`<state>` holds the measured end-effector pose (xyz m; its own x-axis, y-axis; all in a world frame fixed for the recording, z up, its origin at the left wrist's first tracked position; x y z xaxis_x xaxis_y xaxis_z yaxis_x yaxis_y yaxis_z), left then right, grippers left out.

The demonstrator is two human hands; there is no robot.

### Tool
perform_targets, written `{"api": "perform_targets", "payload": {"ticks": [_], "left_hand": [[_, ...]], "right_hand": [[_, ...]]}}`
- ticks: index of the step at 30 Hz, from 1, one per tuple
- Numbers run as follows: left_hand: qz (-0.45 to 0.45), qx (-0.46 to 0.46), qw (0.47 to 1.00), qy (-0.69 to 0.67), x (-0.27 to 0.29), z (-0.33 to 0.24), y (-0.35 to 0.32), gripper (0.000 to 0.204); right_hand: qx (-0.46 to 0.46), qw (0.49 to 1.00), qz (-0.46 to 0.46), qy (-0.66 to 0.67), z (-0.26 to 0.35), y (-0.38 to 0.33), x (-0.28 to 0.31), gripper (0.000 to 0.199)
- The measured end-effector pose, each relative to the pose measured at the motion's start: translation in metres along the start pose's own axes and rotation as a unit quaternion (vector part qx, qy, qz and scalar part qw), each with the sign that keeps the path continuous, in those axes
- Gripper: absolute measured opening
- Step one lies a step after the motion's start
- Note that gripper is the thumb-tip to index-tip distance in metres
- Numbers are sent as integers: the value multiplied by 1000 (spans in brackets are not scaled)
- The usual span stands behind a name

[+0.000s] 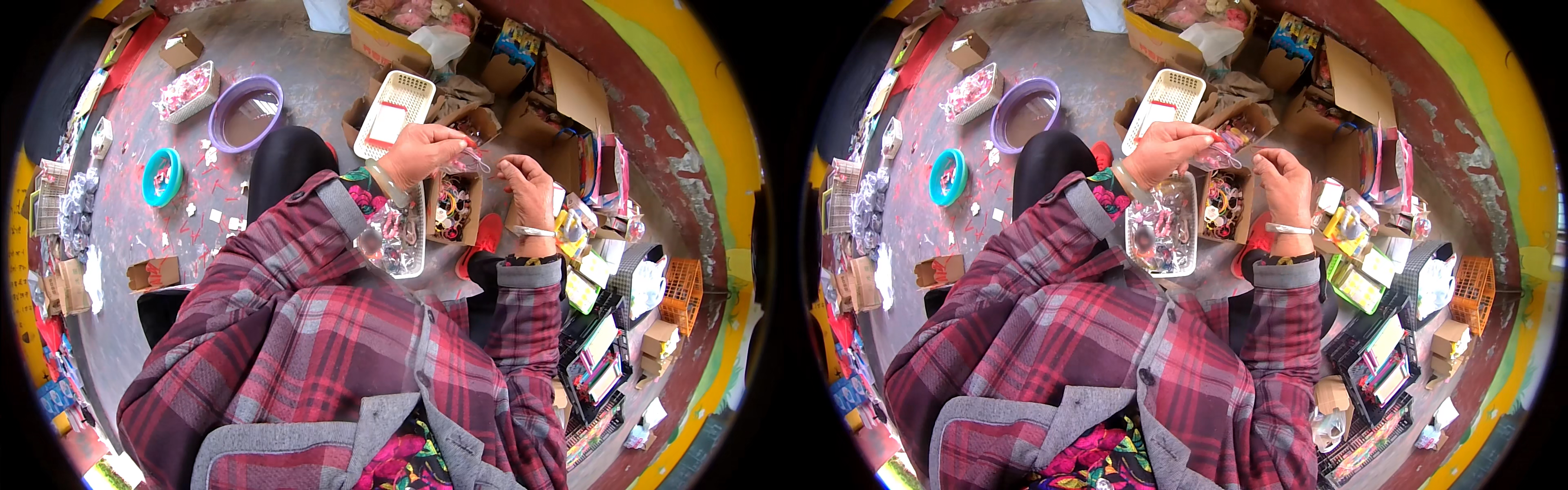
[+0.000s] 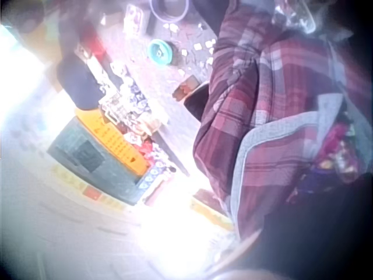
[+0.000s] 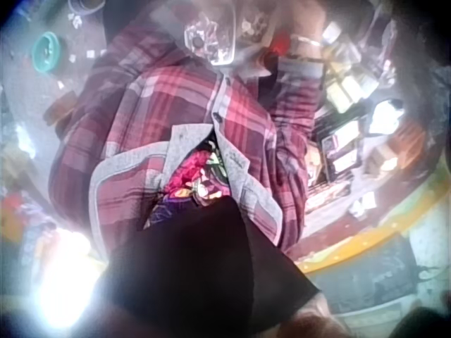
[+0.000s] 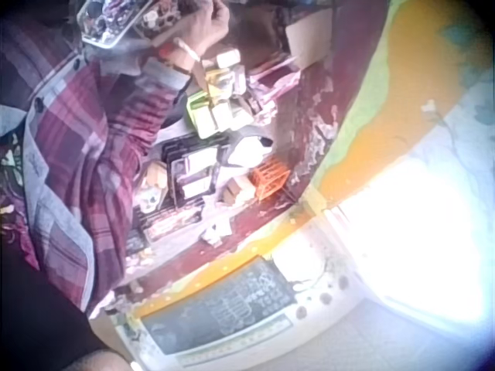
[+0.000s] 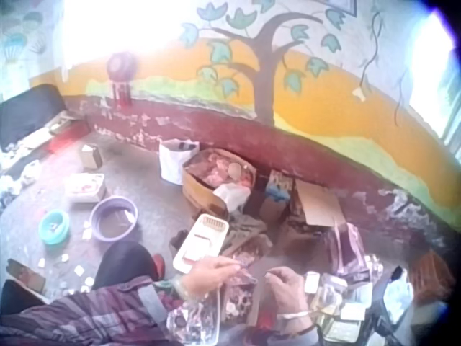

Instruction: The person sits on the floor and sorts small hair accessories from a white basket into a clear plastic container. They pick up items one by one, examine them, and place them into the container.

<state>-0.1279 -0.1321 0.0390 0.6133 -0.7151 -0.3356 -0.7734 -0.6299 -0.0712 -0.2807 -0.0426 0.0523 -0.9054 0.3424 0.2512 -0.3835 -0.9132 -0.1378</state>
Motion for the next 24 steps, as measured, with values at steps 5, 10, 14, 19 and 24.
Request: {"api": "perform_targets", "payload": {"ticks": [5, 10, 14, 19, 24], "left_hand": [[31, -91, 995, 27, -4, -33, -5, 21], [-21, -34, 999, -15, 9, -15, -4, 22], [-31, -35, 998, -50, 10, -14, 0, 21], [-26, -31, 998, -48, 7, -13, -1, 22], [-14, -6, 999, -32, 5, -2, 2, 22]], "right_hand": [[29, 998, -43, 41, 2, -1, 6, 14], [93, 994, -46, 37, 15, -6, -2, 11], [137, 990, -30, -4, 30, -7, -12, 12], [142, 989, -33, -21, 30, -13, -24, 11], [188, 981, -32, -46, 33, -15, -30, 12]]}}
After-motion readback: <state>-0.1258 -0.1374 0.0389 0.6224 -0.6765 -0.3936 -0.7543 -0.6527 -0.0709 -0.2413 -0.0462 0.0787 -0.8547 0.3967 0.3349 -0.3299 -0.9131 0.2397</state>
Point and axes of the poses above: each hand's wrist, its own y-axis towards the middle knuckle, its own x-axis out of the back of the hand, z = x × y, the point moved 10 cm from there along y, towards the middle knuckle, and after that the axes turned 8 degrees about z, right-handed, at the moved point
